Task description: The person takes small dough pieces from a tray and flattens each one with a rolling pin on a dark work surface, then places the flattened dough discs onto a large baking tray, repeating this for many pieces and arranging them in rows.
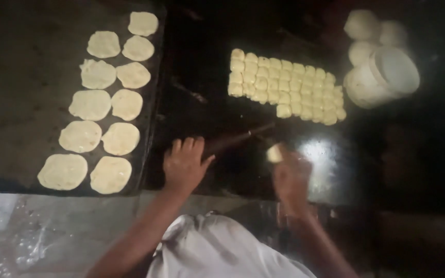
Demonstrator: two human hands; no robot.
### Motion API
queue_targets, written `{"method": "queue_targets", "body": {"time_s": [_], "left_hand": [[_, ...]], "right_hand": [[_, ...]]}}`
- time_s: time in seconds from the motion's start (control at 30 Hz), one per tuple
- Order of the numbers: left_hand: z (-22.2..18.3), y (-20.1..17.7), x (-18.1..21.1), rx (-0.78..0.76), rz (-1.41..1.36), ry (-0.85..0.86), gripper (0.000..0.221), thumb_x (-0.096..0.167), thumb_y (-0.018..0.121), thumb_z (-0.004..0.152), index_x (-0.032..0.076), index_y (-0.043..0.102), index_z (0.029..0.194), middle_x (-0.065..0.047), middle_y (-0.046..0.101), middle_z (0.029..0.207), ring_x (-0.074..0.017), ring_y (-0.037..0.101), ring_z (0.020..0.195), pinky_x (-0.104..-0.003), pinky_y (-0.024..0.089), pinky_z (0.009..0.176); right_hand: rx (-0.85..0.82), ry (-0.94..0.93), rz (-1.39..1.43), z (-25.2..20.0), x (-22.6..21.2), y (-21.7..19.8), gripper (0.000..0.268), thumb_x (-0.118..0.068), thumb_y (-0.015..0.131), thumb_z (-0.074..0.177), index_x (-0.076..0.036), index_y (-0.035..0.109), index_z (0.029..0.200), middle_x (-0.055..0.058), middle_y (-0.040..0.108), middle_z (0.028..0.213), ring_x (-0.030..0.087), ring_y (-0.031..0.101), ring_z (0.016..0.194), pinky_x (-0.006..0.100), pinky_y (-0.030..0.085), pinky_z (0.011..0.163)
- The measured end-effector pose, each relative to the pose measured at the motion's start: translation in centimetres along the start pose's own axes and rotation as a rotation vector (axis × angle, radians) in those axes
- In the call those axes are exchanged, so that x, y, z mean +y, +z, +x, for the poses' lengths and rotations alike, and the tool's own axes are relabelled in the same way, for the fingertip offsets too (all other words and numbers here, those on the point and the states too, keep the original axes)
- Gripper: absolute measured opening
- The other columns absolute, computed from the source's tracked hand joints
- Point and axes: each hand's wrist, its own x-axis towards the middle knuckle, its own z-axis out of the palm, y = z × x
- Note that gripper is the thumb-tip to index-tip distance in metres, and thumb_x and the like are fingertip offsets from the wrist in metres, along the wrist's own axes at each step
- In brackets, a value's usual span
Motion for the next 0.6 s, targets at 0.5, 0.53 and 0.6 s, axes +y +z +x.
{"method": "queue_targets", "body": {"time_s": [0.5,0.53,0.6], "left_hand": [[3.8,1.1,1.6,-0.007,-0.088,0.147,0.060,0.053,0.080,0.079,0.013,0.068,0.121,-0.005,0.069,0.109,-0.0282,0.063,0.104,-0.045,0.057,0.078],[4.3,0.8,2.2,-0.080,-0.127,0.249,0.063,0.056,0.078,0.076,0.013,0.068,0.121,-0.006,0.068,0.112,-0.0289,0.063,0.107,-0.045,0.057,0.077],[5.7,0.2,3.6,-0.160,-0.163,0.343,0.066,0.058,0.076,0.073,0.013,0.068,0.121,-0.006,0.067,0.115,-0.0296,0.064,0.109,-0.046,0.057,0.075]], "right_hand": [[-0.627,0.065,0.178,0.5,0.5,-6.1,0.034,-0.031,0.070,0.095,-0.009,0.073,0.121,0.013,0.076,0.114,0.032,0.069,0.109,0.051,0.043,0.112],[-0.475,0.072,0.136,0.3,1.6,-7.1,0.026,-0.025,0.067,0.097,-0.009,0.074,0.115,0.014,0.076,0.110,0.032,0.069,0.109,0.050,0.045,0.107],[-0.329,0.077,0.101,0.1,4.6,-7.0,0.019,-0.020,0.064,0.098,-0.009,0.076,0.109,0.014,0.077,0.107,0.033,0.068,0.109,0.049,0.048,0.102]]}}
